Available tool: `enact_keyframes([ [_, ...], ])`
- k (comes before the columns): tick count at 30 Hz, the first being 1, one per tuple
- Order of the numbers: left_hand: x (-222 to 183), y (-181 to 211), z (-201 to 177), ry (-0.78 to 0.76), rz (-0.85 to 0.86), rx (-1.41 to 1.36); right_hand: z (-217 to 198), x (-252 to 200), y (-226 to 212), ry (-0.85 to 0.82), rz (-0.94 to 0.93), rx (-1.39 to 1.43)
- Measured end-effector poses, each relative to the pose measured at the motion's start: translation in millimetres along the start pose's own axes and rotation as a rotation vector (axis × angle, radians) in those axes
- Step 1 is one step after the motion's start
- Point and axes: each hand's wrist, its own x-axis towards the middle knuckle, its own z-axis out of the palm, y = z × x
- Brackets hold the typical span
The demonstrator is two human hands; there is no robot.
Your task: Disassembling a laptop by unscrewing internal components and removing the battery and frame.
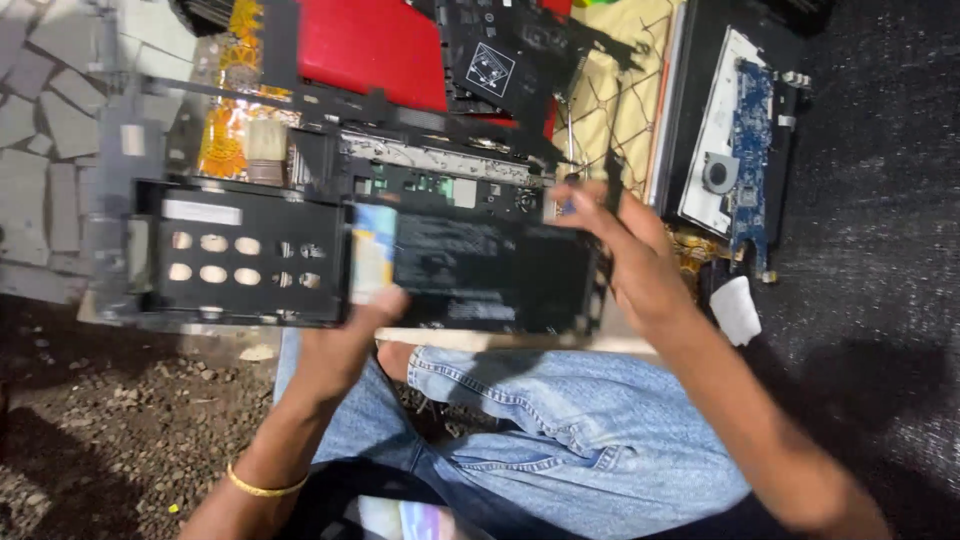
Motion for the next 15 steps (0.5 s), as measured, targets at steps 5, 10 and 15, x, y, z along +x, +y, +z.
enact_keyframes([
  [5,-17,10,-4,-0.566,0.29,0.156,-23,-67,-19,0.355,0.167,0.059],
  [10,11,-50,-62,-0.679,0.598,0.419,-47,-112,38,0.823,-0.02,0.211],
  [15,69,-53,-146,0.049,0.833,1.07,12,-103,26,1.114,-0.196,0.538],
])
